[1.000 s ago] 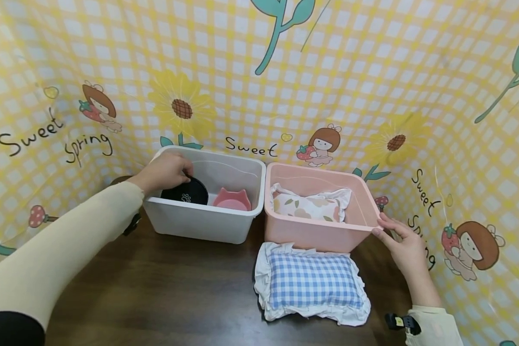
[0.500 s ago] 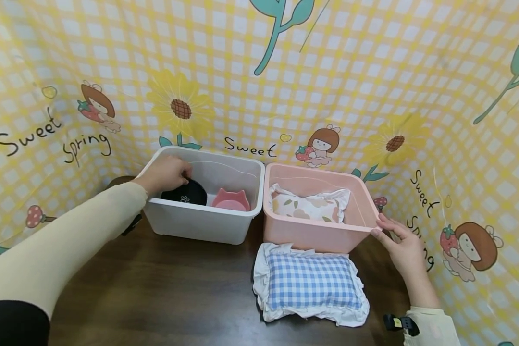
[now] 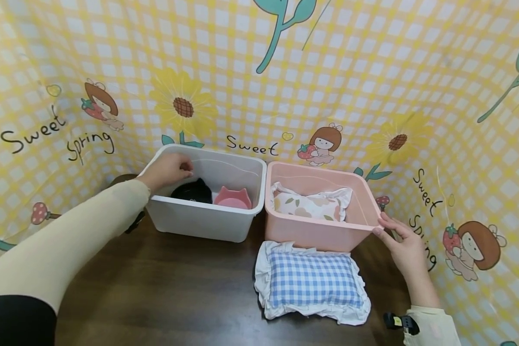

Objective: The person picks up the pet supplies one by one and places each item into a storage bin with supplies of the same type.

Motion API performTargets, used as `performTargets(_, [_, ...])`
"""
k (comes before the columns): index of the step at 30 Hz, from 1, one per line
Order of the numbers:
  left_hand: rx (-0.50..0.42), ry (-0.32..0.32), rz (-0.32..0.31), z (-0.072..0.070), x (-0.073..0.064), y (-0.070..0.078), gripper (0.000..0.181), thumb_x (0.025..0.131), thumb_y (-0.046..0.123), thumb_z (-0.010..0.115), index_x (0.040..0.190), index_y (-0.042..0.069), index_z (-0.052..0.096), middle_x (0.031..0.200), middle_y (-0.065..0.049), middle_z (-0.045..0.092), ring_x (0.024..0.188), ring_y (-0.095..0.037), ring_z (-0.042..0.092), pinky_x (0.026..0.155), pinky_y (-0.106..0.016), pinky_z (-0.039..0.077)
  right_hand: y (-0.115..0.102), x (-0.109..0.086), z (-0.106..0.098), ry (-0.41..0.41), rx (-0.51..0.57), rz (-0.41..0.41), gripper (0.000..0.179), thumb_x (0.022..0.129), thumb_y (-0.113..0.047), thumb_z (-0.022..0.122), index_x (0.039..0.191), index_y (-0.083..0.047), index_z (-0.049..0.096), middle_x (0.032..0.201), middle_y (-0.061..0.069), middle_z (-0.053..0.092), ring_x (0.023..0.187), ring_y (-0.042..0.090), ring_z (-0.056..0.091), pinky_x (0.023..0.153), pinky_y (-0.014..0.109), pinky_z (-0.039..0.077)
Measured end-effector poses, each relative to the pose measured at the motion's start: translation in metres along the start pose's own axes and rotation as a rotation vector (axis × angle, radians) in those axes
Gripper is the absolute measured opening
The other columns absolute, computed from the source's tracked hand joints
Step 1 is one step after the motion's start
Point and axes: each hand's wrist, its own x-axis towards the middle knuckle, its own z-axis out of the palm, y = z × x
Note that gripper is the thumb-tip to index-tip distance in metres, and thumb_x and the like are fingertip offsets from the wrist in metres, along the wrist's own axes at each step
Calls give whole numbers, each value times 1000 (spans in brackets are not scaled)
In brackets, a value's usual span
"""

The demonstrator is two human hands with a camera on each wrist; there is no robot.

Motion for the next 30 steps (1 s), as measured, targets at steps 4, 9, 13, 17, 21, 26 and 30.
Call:
performTargets(4, [-45,21,-6,-2,4,4,8,94,18,74,97,10,75,95,-6,76,94,-24,69,86,-48,54,1,0,-1,2,-7,-7,54,92,-47,75,133,-13,69,147,-2,58,144,32,45,114,59,36])
performTargets(9, [-123,41,-6,-8,1,7,15,95,23,75,102,9,75,100,-7,75,94,-24,68,83,-46,54,1,2,-2,-6,-21,-36,53,93,-47,74,132,-12,70,147,0,58,144,34,45,113,61,36])
performTargets(13, [-163,17,-28,-16,-4,13,29,97,30,73,114,7,73,109,-10,75,103,-27,68,88,-48,53,1,4,-3,-10,-19,-47,53,92,-47,74,131,-11,70,146,1,59,143,36,45,112,62,36])
performTargets(17, [-200,-11,-59,-28,-12,22,44,97,40,70,124,6,70,119,-13,72,111,-31,65,91,-51,52,2,4,-2,-23,-11,-40,53,92,-46,75,131,-10,70,147,2,58,144,37,43,113,64,34])
performTargets(21, [-223,-19,-84,-39,-21,29,56,96,50,69,130,6,66,125,-16,69,118,-34,61,94,-55,51,4,5,0,-32,-14,-42,53,92,-47,75,132,-12,70,148,2,57,144,37,43,113,65,33])
performTargets(26, [-236,3,-83,-49,-33,41,60,94,58,67,130,11,67,129,-15,67,124,-35,58,97,-58,49,4,5,-1,-25,-15,-40,53,92,-48,75,132,-13,70,147,1,58,144,36,43,113,65,33])
performTargets(30, [-270,30,-60,-53,-43,55,59,93,59,66,129,13,68,130,-15,67,123,-32,59,100,-56,48,3,5,-2,-11,-14,-33,52,91,-46,76,131,-13,71,146,2,58,144,36,43,114,63,33])
